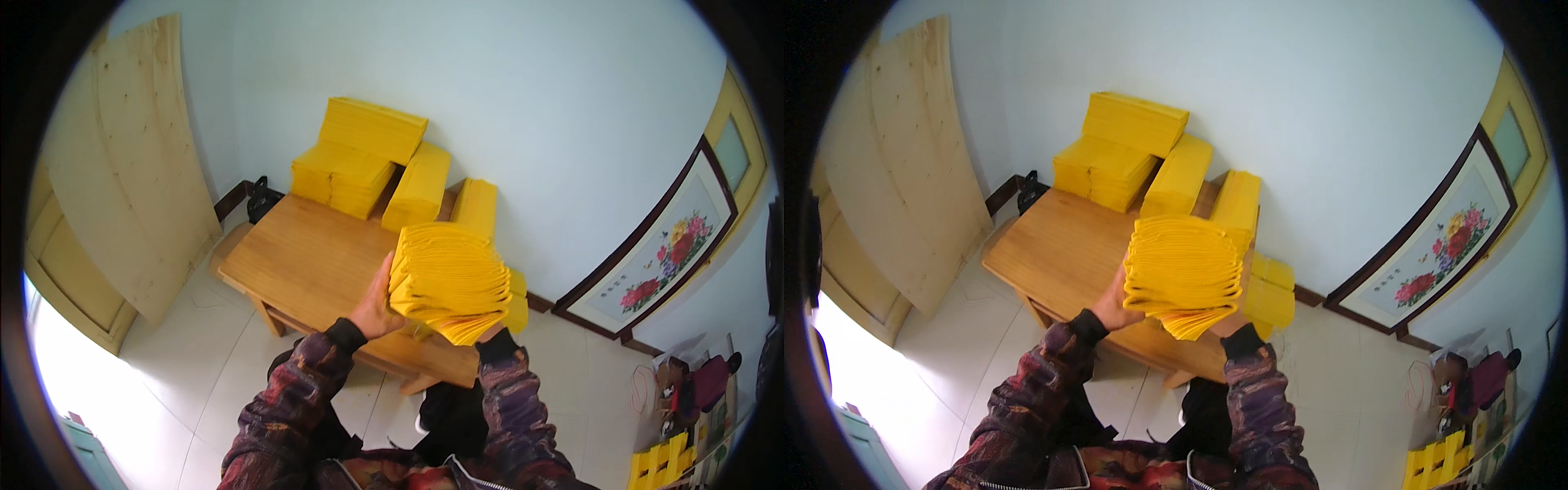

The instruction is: The person sits on the floor at a low wooden table and bundles stacks of yellow paper sheets using white string. They wrap and tie the string around each stack, then use a dark rectangular tool to press and smooth the bundles before stacking them on the table.

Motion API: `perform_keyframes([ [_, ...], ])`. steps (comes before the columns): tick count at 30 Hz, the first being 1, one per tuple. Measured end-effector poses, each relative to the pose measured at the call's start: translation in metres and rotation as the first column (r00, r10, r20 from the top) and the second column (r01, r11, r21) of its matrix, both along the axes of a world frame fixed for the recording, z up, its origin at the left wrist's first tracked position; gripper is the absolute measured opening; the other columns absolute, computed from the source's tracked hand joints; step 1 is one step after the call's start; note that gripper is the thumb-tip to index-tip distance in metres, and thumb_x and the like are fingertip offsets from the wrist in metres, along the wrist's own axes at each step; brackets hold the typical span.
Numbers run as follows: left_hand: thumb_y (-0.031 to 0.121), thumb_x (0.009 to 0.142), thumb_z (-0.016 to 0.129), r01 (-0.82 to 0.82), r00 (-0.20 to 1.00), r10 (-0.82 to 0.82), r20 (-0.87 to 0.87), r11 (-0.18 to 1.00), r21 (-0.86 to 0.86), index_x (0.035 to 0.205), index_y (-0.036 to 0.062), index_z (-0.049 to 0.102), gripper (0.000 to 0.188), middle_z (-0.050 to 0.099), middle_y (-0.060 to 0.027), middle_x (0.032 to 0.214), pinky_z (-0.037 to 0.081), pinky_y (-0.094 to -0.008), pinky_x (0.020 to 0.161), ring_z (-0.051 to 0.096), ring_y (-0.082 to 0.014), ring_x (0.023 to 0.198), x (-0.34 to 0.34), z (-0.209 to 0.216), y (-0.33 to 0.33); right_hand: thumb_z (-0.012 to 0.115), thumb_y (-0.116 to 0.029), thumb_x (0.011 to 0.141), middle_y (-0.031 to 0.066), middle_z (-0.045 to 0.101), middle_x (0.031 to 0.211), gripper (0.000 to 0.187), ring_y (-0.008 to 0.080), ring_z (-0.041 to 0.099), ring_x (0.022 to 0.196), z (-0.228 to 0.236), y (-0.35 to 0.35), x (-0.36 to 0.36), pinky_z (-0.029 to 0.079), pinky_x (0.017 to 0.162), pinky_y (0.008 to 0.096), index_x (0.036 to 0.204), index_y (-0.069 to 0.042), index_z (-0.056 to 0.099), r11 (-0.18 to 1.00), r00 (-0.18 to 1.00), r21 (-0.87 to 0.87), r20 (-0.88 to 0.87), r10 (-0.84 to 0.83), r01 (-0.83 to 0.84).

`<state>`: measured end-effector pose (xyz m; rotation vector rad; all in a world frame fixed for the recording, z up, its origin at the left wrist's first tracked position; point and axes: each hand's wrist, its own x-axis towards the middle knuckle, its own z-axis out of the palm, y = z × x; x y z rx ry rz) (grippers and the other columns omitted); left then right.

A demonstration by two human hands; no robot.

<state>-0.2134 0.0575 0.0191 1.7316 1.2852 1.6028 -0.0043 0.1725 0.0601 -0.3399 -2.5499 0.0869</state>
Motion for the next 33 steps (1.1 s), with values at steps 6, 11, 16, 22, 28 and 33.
perform_keyframes([
  [6, 0.019, 0.070, 0.076, 0.291, 0.904, -0.275, 0.329, 0.957, -0.001, 0.143, 0.0055, -0.012, 0.116, 0.004, -0.0157, 0.150, 0.016, -0.0334, 0.110, 0.009, -0.0231, 0.138, 0.007, 0.038, -0.009, 0.059, -0.022, 0.088, 0.0082, 0.049, 0.131, 0.045, 0.0240, 0.045, 0.120, -0.002, 0.009, 0.000, 0.034, 0.101, 0.0342, 0.128, -0.006, 0.048, 0.785, 0.973, -0.583, -0.201, 0.110, -0.209],
  [11, 0.050, 0.084, 0.056, 0.013, 0.972, -0.089, 0.216, 0.944, 0.331, 0.145, 0.0050, 0.000, 0.095, 0.008, -0.0161, 0.150, 0.015, -0.0375, 0.110, 0.012, -0.0273, 0.138, 0.029, 0.092, -0.021, 0.062, -0.027, 0.085, 0.0075, 0.044, 0.135, 0.051, 0.0250, 0.039, 0.124, 0.005, 0.008, -0.008, 0.028, 0.105, 0.0370, 0.130, -0.010, 0.046, 0.845, 0.996, -0.527, -0.056, 0.072, -0.091],
  [16, 0.033, 0.089, 0.051, -0.256, 0.966, 0.222, 0.133, 0.895, 0.366, 0.137, 0.0030, 0.034, 0.058, 0.027, -0.0194, 0.144, 0.021, -0.0377, 0.108, 0.026, -0.0296, 0.134, 0.035, 0.112, 0.003, 0.074, -0.014, 0.075, 0.0120, 0.044, 0.133, 0.077, 0.0212, 0.039, 0.124, 0.018, 0.000, -0.007, 0.030, 0.105, 0.0341, 0.137, -0.003, 0.030, 0.436, 0.969, -0.870, -0.247, 0.015, -0.228],
  [22, 0.022, 0.091, 0.051, -0.283, 0.948, 0.221, 0.229, 0.914, 0.290, 0.122, 0.0031, 0.050, 0.037, 0.039, -0.0190, 0.137, 0.027, -0.0358, 0.105, 0.036, -0.0281, 0.128, 0.021, 0.119, 0.039, 0.075, -0.028, 0.074, 0.0178, 0.021, 0.144, 0.105, 0.0270, 0.022, 0.135, 0.058, -0.004, -0.016, 0.019, 0.109, 0.0341, 0.143, -0.001, 0.000, 0.547, 0.809, -0.688, -0.587, -0.032, -0.477],
  [28, 0.024, 0.091, 0.052, -0.309, 0.937, 0.247, 0.247, 0.915, 0.259, 0.118, 0.0030, 0.053, 0.034, 0.041, -0.0191, 0.134, 0.028, -0.0357, 0.104, 0.038, -0.0285, 0.126, 0.020, 0.119, 0.052, 0.062, -0.038, 0.084, 0.0220, 0.028, 0.140, 0.083, 0.0289, 0.027, 0.132, 0.099, -0.002, -0.036, 0.021, 0.108, 0.0352, 0.139, 0.005, 0.018, 0.846, 0.793, -0.479, -0.598, -0.117, -0.236],
  [33, 0.029, 0.092, 0.050, -0.304, 0.941, 0.251, 0.227, 0.922, 0.241, 0.122, 0.0040, 0.049, 0.040, 0.039, -0.0189, 0.134, 0.026, -0.0358, 0.105, 0.035, -0.0286, 0.128, 0.014, 0.117, 0.054, 0.059, -0.039, 0.087, 0.0226, 0.032, 0.138, 0.075, 0.0287, 0.031, 0.130, 0.100, 0.001, -0.040, 0.023, 0.107, 0.0354, 0.137, 0.006, 0.026, 0.804, 0.791, -0.520, -0.603, -0.106, -0.288],
])
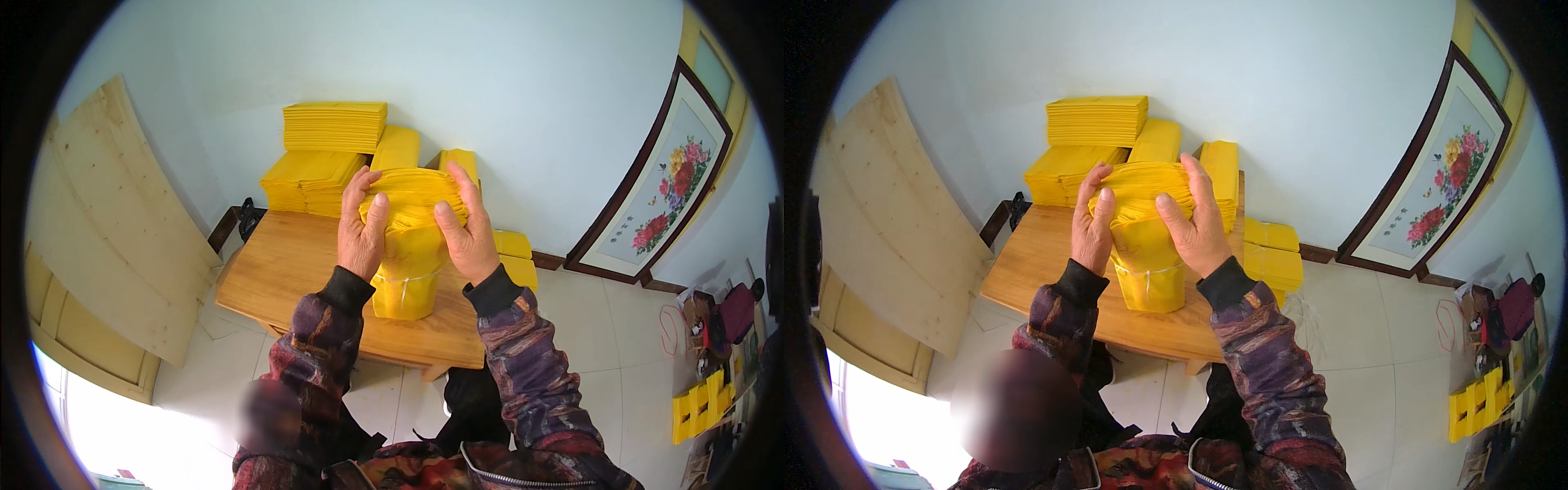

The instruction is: The person sits on the floor at a low wooden table and bundles stacks of yellow paper sheets using white string. They wrap and tie the string around each stack, then use a dark rectangular tool to press and smooth the bundles before stacking them on the table.

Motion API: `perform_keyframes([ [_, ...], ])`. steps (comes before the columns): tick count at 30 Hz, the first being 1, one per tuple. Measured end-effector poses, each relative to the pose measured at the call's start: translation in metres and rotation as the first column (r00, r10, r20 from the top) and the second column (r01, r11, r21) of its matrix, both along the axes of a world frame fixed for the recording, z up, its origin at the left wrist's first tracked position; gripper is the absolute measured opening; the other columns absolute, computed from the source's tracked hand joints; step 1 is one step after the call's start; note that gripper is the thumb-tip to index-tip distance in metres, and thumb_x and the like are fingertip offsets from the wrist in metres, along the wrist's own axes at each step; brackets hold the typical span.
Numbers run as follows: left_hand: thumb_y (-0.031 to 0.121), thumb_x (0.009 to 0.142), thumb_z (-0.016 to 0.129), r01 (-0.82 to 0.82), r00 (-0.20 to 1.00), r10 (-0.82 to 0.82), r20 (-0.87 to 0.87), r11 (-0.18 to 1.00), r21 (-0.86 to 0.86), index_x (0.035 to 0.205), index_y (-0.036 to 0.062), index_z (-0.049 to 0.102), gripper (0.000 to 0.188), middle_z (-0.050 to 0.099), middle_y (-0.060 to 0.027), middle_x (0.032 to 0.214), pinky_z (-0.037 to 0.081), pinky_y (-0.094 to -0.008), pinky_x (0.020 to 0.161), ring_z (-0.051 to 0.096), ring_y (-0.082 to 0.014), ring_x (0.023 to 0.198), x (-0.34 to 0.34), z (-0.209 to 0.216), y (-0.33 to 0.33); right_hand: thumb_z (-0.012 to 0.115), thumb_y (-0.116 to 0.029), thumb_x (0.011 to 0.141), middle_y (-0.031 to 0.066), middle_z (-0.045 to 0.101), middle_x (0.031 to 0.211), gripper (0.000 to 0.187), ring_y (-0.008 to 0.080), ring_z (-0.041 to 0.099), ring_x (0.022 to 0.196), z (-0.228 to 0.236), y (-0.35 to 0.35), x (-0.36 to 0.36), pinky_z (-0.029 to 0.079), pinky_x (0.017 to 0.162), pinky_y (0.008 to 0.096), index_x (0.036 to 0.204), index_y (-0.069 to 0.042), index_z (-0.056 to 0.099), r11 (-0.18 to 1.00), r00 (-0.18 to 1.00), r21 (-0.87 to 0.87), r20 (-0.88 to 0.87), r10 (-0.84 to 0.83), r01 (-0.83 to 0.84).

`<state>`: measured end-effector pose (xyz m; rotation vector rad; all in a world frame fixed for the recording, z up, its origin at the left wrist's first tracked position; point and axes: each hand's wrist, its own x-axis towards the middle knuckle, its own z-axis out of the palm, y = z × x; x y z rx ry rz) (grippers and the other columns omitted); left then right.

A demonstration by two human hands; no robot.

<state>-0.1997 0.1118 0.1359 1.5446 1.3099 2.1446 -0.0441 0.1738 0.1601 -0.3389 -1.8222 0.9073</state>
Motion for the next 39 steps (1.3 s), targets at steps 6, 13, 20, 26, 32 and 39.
perform_keyframes([
  [6, 0.041, 0.093, 0.044, 0.032, 0.999, -0.032, -0.003, 0.998, 0.048, 0.138, 0.0041, 0.028, 0.060, 0.025, -0.0160, 0.144, 0.019, -0.0361, 0.108, 0.023, -0.0268, 0.134, 0.002, -0.007, -0.001, 0.062, -0.044, 0.084, 0.0203, 0.032, 0.137, 0.079, 0.0288, 0.032, 0.128, -0.009, 0.001, -0.001, 0.025, 0.106, 0.0366, 0.138, 0.002, 0.026, 0.998, 1.000, 0.061, -0.001, -0.015, 0.015],
  [13, 0.057, 0.074, 0.063, 0.239, 0.971, -0.240, -0.007, 0.970, -0.040, 0.144, 0.0047, 0.001, 0.107, 0.006, -0.0148, 0.151, 0.012, -0.0379, 0.111, 0.006, -0.0260, 0.139, -0.016, -0.049, -0.017, 0.063, -0.045, 0.083, 0.0184, 0.036, 0.134, 0.076, 0.0258, 0.036, 0.124, -0.006, 0.007, 0.003, 0.028, 0.105, 0.0347, 0.135, 0.001, 0.031, 1.000, 0.999, 0.012, 0.047, 0.008, -0.009],
  [20, 0.025, 0.064, 0.082, 0.384, 0.921, -0.377, 0.100, 0.833, -0.399, 0.144, 0.0055, -0.004, 0.119, 0.017, -0.0140, 0.146, 0.023, -0.0381, 0.109, 0.018, -0.0245, 0.135, -0.025, -0.121, -0.004, 0.068, -0.049, 0.077, 0.0177, 0.033, 0.138, 0.094, 0.0241, 0.035, 0.126, 0.000, 0.003, 0.006, 0.028, 0.105, 0.0334, 0.141, -0.002, 0.017, 0.969, 0.979, -0.143, -0.014, 0.201, -0.201],
  [26, 0.016, 0.065, 0.081, 0.509, 0.855, -0.419, 0.307, 0.790, -0.341, 0.144, 0.0079, -0.001, 0.114, 0.025, -0.0114, 0.142, 0.031, -0.0374, 0.105, 0.030, -0.0230, 0.130, -0.028, -0.142, 0.006, 0.078, -0.047, 0.065, 0.0208, 0.012, 0.147, 0.122, 0.0291, 0.013, 0.137, -0.057, 0.027, 0.030, 0.016, 0.110, 0.0365, 0.144, -0.004, -0.004, 0.943, 0.966, -0.214, -0.002, 0.259, -0.253],
  [32, 0.024, 0.067, 0.080, 0.559, 0.827, -0.497, 0.261, 0.684, -0.469, 0.139, 0.0027, 0.017, 0.099, 0.036, -0.0124, 0.135, 0.034, -0.0354, 0.101, 0.037, -0.0229, 0.124, -0.051, -0.149, 0.008, 0.081, -0.033, 0.064, 0.0203, 0.012, 0.148, 0.120, 0.0312, 0.012, 0.138, -0.139, 0.042, 0.028, 0.013, 0.111, 0.0352, 0.144, -0.003, -0.004, 0.895, 0.881, -0.440, 0.394, 0.261, -0.069],
  [39, 0.032, 0.068, 0.079, 0.540, 0.841, -0.489, 0.232, 0.728, -0.422, 0.127, -0.0001, 0.041, 0.077, 0.054, -0.0091, 0.118, 0.040, -0.0336, 0.094, 0.050, -0.0216, 0.110, -0.053, -0.137, 0.003, 0.082, -0.031, 0.063, 0.0184, 0.037, 0.136, 0.101, 0.0288, 0.033, 0.129, -0.128, 0.043, 0.019, 0.026, 0.106, 0.0358, 0.139, 0.000, 0.023, 0.898, 0.884, -0.436, 0.398, 0.244, -0.052],
])
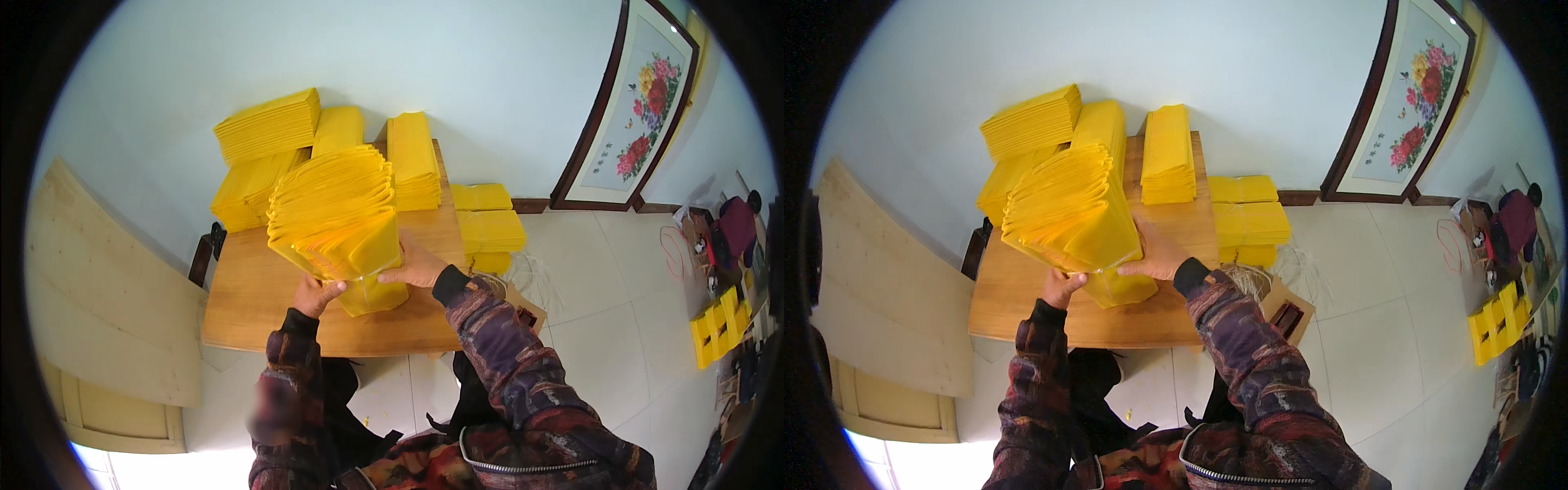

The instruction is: The person sits on the floor at a low wooden table and bundles stacks of yellow paper sheets using white string. They wrap and tie the string around each stack, then use a dark rectangular tool to press and smooth the bundles before stacking them on the table.

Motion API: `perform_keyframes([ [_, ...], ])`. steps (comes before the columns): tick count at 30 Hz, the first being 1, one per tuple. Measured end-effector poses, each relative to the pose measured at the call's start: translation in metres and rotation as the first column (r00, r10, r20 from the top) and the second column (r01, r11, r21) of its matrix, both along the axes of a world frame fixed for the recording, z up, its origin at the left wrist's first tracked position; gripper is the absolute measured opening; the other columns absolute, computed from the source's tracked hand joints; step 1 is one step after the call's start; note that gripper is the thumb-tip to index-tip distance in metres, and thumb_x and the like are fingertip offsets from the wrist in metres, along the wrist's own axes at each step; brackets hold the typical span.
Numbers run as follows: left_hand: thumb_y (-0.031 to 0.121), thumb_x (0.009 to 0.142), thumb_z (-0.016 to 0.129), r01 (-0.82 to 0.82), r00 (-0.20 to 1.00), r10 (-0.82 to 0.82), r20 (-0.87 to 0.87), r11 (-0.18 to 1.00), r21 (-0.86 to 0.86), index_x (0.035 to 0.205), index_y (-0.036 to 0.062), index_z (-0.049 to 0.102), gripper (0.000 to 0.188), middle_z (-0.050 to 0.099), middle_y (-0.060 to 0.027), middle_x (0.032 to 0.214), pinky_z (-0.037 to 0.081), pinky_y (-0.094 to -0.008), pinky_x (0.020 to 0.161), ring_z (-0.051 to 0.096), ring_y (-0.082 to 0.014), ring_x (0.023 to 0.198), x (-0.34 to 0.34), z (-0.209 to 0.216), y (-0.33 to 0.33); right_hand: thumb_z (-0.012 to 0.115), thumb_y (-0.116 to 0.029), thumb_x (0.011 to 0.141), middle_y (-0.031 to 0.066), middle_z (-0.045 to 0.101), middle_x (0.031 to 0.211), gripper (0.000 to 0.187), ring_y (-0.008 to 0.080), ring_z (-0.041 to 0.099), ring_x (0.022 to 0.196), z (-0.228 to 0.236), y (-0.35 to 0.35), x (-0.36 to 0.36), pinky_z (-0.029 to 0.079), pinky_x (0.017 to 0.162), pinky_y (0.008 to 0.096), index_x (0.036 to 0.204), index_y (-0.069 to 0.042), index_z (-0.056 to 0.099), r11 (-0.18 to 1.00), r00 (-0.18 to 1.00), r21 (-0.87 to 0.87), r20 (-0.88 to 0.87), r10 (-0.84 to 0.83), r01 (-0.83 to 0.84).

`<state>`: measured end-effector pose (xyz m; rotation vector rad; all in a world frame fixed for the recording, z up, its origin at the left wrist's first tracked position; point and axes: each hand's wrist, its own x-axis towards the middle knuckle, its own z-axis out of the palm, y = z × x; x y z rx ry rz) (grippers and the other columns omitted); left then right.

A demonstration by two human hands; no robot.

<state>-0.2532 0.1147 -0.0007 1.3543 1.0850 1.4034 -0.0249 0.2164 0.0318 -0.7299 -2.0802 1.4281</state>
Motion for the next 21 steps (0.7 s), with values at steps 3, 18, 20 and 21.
perform_keyframes([
  [3, 0.032, 0.069, 0.079, -0.055, 0.995, 0.055, 0.078, 0.998, -0.004, 0.127, 0.0000, 0.041, 0.077, 0.054, -0.0090, 0.117, 0.041, -0.0329, 0.093, 0.051, -0.0201, 0.108, 0.011, 0.021, -0.009, 0.081, -0.034, 0.065, 0.0172, 0.046, 0.128, 0.088, 0.0280, 0.041, 0.122, 0.016, -0.013, 0.000, 0.032, 0.102, 0.0358, 0.132, 0.001, 0.035, 0.992, 0.984, 0.126, -0.174, 0.033, -0.011],
  [18, 0.048, 0.094, 0.042, 0.138, 0.826, 0.220, 0.519, 0.814, -0.564, 0.122, 0.0034, 0.051, 0.054, 0.061, -0.0103, 0.111, 0.049, -0.0307, 0.082, 0.060, -0.0171, 0.096, 0.001, 0.000, -0.046, 0.047, -0.060, 0.086, 0.0060, 0.060, 0.106, 0.060, 0.0174, 0.058, 0.093, -0.028, -0.049, 0.000, 0.049, 0.077, 0.0347, 0.121, -0.011, 0.051, 0.639, 0.994, -0.763, -0.038, 0.099, -0.092],
  [20, 0.049, 0.094, 0.038, 0.217, 0.751, 0.175, 0.637, 0.846, -0.487, 0.130, 0.0053, 0.045, 0.057, 0.055, -0.0111, 0.123, 0.045, -0.0313, 0.092, 0.054, -0.0194, 0.108, 0.007, -0.002, -0.047, 0.047, -0.061, 0.086, 0.0048, 0.061, 0.103, 0.059, 0.0169, 0.059, 0.090, -0.038, -0.050, -0.003, 0.049, 0.076, 0.0349, 0.118, -0.012, 0.052, 0.615, 0.984, -0.769, -0.166, 0.071, -0.174],
  [21, 0.048, 0.095, 0.036, 0.222, 0.754, 0.143, 0.642, 0.863, -0.453, 0.134, 0.0049, 0.039, 0.058, 0.049, -0.0118, 0.130, 0.041, -0.0305, 0.097, 0.050, -0.0197, 0.115, 0.009, 0.001, -0.047, 0.047, -0.061, 0.086, 0.0044, 0.061, 0.101, 0.058, 0.0168, 0.059, 0.089, -0.038, -0.050, -0.004, 0.050, 0.075, 0.0350, 0.117, -0.013, 0.053, 0.600, 0.979, -0.779, -0.202, 0.029, -0.179],
])
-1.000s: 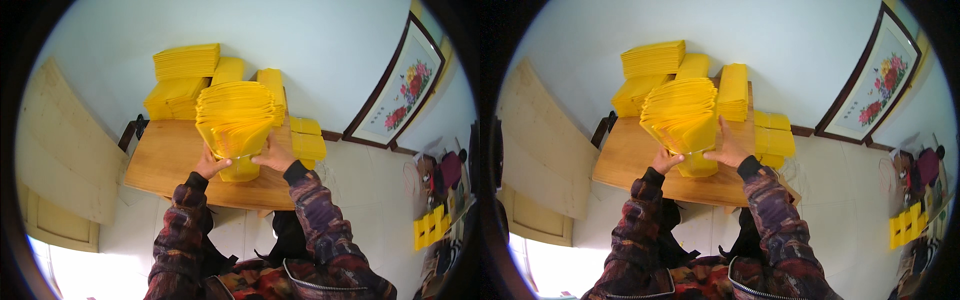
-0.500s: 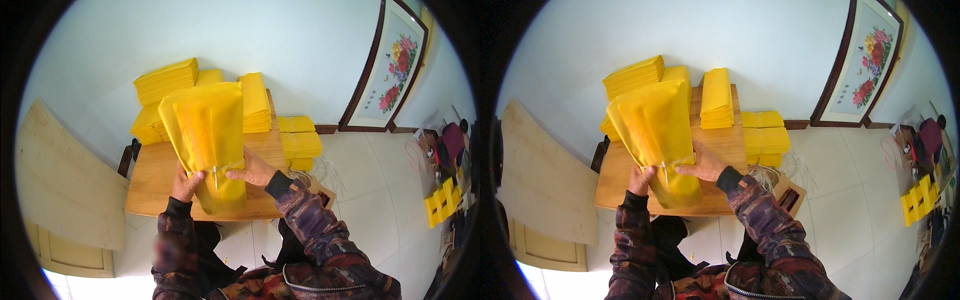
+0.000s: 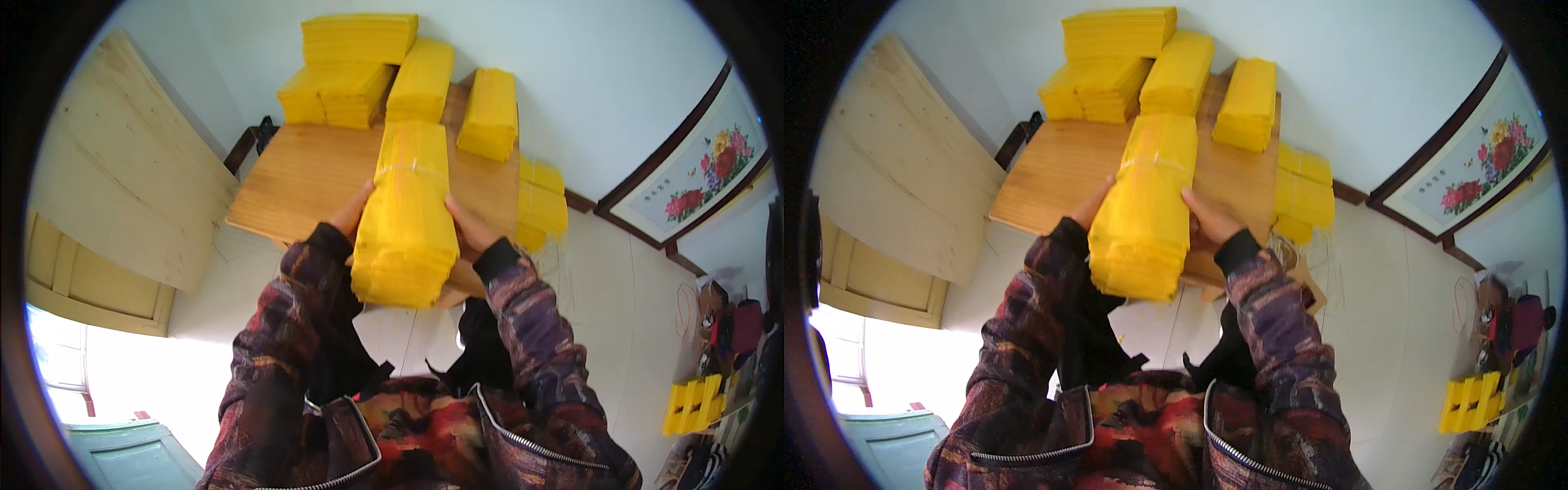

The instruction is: The person sits on the floor at a low wooden table and bundles stacks of yellow paper sheets using white string. They wrap and tie the string around each stack, then use a dark rectangular tool to press and smooth the bundles before stacking them on the table.

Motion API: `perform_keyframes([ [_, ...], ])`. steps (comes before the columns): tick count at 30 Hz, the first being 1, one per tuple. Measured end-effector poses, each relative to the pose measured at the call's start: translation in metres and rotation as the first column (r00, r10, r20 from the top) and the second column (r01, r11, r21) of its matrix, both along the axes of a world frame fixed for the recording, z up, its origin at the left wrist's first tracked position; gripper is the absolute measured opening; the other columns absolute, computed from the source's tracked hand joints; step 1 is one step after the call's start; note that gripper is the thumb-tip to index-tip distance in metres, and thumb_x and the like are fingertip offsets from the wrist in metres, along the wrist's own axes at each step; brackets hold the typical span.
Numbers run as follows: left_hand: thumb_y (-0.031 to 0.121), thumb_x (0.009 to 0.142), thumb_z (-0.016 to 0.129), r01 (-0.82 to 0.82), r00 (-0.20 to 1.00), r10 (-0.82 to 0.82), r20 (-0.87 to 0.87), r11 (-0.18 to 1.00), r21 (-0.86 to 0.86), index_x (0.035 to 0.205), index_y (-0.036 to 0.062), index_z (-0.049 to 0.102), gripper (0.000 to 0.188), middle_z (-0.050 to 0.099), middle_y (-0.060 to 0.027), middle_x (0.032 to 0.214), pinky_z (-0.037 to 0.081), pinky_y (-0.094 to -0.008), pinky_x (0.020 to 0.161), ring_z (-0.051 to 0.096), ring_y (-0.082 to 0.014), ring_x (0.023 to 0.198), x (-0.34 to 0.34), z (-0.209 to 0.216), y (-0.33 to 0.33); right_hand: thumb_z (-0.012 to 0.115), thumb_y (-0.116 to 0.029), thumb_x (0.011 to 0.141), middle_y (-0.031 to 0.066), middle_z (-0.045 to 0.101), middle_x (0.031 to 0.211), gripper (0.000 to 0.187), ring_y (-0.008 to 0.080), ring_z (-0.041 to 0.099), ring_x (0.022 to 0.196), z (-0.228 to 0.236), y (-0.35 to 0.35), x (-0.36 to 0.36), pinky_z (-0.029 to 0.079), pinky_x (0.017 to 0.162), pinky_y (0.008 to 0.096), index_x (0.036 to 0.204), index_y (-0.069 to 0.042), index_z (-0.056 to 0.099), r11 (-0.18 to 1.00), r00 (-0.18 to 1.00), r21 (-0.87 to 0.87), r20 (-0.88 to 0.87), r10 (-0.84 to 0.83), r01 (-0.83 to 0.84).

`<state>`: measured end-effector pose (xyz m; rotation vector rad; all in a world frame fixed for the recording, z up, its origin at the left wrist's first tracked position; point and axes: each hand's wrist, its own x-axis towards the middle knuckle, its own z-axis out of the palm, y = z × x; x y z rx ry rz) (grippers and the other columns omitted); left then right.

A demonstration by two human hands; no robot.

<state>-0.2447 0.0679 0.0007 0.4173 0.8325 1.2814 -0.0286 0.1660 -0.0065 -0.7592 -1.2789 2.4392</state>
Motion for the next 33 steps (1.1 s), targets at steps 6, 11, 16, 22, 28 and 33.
perform_keyframes([
  [6, 0.051, 0.094, 0.035, 0.072, 0.992, -0.058, -0.111, 0.989, 0.125, 0.135, 0.0053, 0.038, 0.061, 0.049, -0.0100, 0.131, 0.041, -0.0311, 0.098, 0.050, -0.0191, 0.115, -0.009, 0.030, 0.017, 0.051, -0.056, 0.086, 0.0049, 0.060, 0.113, 0.060, 0.0185, 0.059, 0.098, 0.049, -0.003, -0.002, 0.049, 0.085, 0.0387, 0.127, -0.012, 0.046, 0.987, 0.987, -0.086, -0.074, -0.143, 0.136],
  [11, 0.055, 0.093, 0.033, 0.055, 0.989, -0.036, -0.141, 0.990, 0.128, 0.134, 0.0060, 0.040, 0.064, 0.052, -0.0076, 0.127, 0.043, -0.0296, 0.094, 0.052, -0.0168, 0.111, -0.012, 0.029, 0.014, 0.050, -0.056, 0.086, 0.0057, 0.054, 0.123, 0.064, 0.0192, 0.055, 0.108, 0.066, -0.013, 0.000, 0.048, 0.088, 0.0404, 0.132, -0.012, 0.041, 0.975, 0.992, -0.193, -0.048, -0.120, 0.109],
  [16, 0.057, 0.092, 0.032, -0.032, 0.997, 0.035, -0.074, 0.999, 0.034, 0.132, 0.0080, 0.043, 0.064, 0.054, -0.0082, 0.124, 0.046, -0.0310, 0.088, 0.053, -0.0175, 0.108, 0.013, 0.013, -0.023, 0.051, -0.053, 0.087, 0.0057, 0.052, 0.126, 0.062, 0.0193, 0.051, 0.113, 0.044, -0.018, 0.010, 0.047, 0.089, 0.0427, 0.132, -0.012, 0.040, 0.989, 0.999, -0.143, -0.033, -0.036, 0.031],
  [22, 0.054, 0.093, 0.035, -0.107, 0.994, 0.104, -0.042, 0.991, -0.080, 0.135, 0.0102, 0.039, 0.061, 0.050, -0.0082, 0.130, 0.045, -0.0333, 0.092, 0.053, -0.0189, 0.111, 0.033, -0.021, -0.050, 0.053, -0.042, 0.090, 0.0063, 0.051, 0.125, 0.057, 0.0181, 0.050, 0.110, 0.004, -0.039, 0.023, 0.043, 0.092, 0.0338, 0.133, -0.008, 0.039, 0.986, 0.979, -0.146, -0.174, -0.110, 0.085],
  [28, 0.051, 0.093, 0.040, -0.180, 0.982, 0.178, 0.063, 0.983, 0.038, 0.135, 0.0063, 0.036, 0.062, 0.046, -0.0120, 0.134, 0.040, -0.0346, 0.099, 0.047, -0.0215, 0.120, 0.057, -0.045, -0.072, 0.050, -0.039, 0.092, 0.0068, 0.051, 0.124, 0.055, 0.0183, 0.049, 0.112, -0.011, -0.058, 0.039, 0.040, 0.095, 0.0333, 0.133, -0.005, 0.038, 0.989, 0.976, -0.040, -0.166, -0.144, 0.139],
  [33, 0.055, 0.089, 0.044, -0.044, 0.993, 0.044, -0.107, 0.999, 0.004, 0.134, 0.0085, 0.035, 0.065, 0.053, -0.0087, 0.118, 0.047, -0.0311, 0.081, 0.054, -0.0169, 0.099, 0.040, -0.044, -0.050, 0.049, -0.043, 0.092, 0.0076, 0.053, 0.124, 0.054, 0.0179, 0.050, 0.111, 0.001, -0.052, 0.028, 0.041, 0.094, 0.0301, 0.129, -0.004, 0.043, 0.990, 0.981, -0.081, -0.147, -0.126, 0.115],
])
